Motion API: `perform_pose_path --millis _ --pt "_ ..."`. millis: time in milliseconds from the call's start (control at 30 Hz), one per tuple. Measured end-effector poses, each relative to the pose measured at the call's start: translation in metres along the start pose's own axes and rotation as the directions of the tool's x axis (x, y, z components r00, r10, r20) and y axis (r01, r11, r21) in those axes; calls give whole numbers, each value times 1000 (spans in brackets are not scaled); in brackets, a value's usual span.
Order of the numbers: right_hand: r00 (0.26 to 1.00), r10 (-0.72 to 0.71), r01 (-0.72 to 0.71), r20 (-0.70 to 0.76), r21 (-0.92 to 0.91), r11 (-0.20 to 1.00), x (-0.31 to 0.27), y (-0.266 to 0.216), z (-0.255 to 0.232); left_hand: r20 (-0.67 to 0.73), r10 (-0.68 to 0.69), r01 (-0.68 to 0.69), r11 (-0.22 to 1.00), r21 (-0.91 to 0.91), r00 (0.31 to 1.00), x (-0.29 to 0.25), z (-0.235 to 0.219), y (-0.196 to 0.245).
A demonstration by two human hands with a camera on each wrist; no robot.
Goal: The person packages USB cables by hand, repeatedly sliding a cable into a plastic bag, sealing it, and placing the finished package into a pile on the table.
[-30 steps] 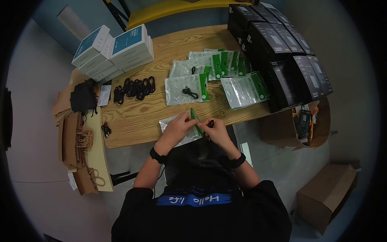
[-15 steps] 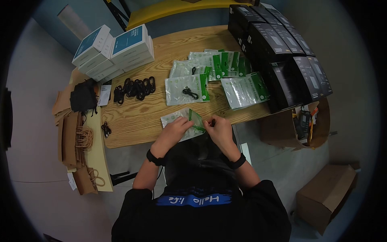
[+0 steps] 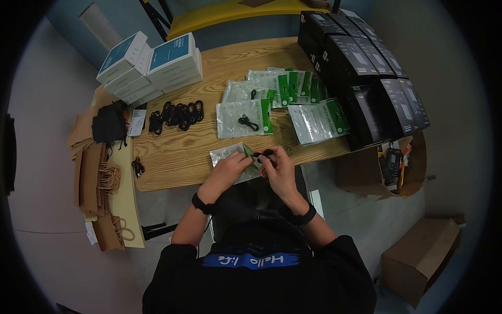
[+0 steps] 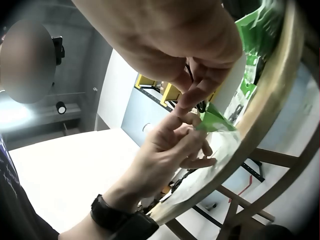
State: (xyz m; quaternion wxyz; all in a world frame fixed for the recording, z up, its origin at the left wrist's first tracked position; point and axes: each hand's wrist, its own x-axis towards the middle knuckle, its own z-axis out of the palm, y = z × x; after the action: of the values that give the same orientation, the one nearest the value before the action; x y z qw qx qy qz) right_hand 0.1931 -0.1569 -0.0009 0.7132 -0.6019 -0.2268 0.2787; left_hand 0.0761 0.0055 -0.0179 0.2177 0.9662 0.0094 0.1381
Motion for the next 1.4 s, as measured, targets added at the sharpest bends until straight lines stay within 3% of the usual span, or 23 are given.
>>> perform_pose_path --millis 133,167,200,233,300,400,533,600,733,800,933,1000,1033,1100,1133,1200,1233,1300,1367,1400 --pt "994 101 -108 -46 -207 972 -1 11 -5 -44 10 -12 999 -42 999 -1 2 -1" --pt "999 -24 3 -40 -466 885 -2 9 -6 -50 16 -18 999 -45 999 0 2 0" --pt "990 -142 102 -1 -688 719 -3 6 -7 -55 21 -24 998 -49 998 0 2 0" --pt "990 -142 101 -3 -688 718 -4 4 -6 -54 24 -26 998 -50 998 1 2 1" --pt "892 -430 357 139 -800 482 -4 0 -3 -97 23 -25 1000 -16 995 2 2 3" --pt "902 -376 382 213 -799 465 -3 -4 -3 -108 26 -22 999 39 994 3 1 3" --pt "890 -382 433 250 -731 528 2 5 -10 -105 33 -23 995 97 994 4 -7 8" --pt "925 -217 373 312 -637 675 4 9 -16 -136 66 -49 991 124 988 5 -10 12" --pt "926 -126 335 355 -622 708 8 -5 -19 -131 98 -74 981 180 987 7 -18 21" --pt "896 218 76 387 -617 783 10 -10 -20 -143 137 -100 966 238 980 9 -21 24" --pt "861 258 4 437 -515 857 5 3 -22 -159 157 -116 964 240 975 10 -26 31" --pt "806 380 -91 454 -539 837 1 9 -21 -151 166 -134 970 202 975 10 -27 31" --pt "804 381 -91 456 -539 838 1 13 -21 -151 163 -131 970 203 975 9 -27 30" --pt "799 212 234 563 -614 754 1 16 -21 -35 57 -54 995 80 998 7 -27 28" --pt "799 212 233 563 -615 754 1 16 -20 -35 57 -54 995 79 998 8 -28 27" --pt "878 192 77 438 -526 847 1 14 -18 -264 2 6 1000 30 964 8 -31 22" --pt "877 193 76 440 -524 848 1 12 -18 -238 -58 69 997 42 970 5 -32 17" --pt "916 60 115 397 -402 908 2 7 -18 -268 -84 84 996 -14 960 3 -32 7" --pt "922 46 127 384 -413 902 2 1 -16 -299 -108 91 993 -71 948 1 -32 4" --pt "929 32 138 370 -426 894 2 -1 -16 -216 -234 192 961 -200 948 -2 -34 6"
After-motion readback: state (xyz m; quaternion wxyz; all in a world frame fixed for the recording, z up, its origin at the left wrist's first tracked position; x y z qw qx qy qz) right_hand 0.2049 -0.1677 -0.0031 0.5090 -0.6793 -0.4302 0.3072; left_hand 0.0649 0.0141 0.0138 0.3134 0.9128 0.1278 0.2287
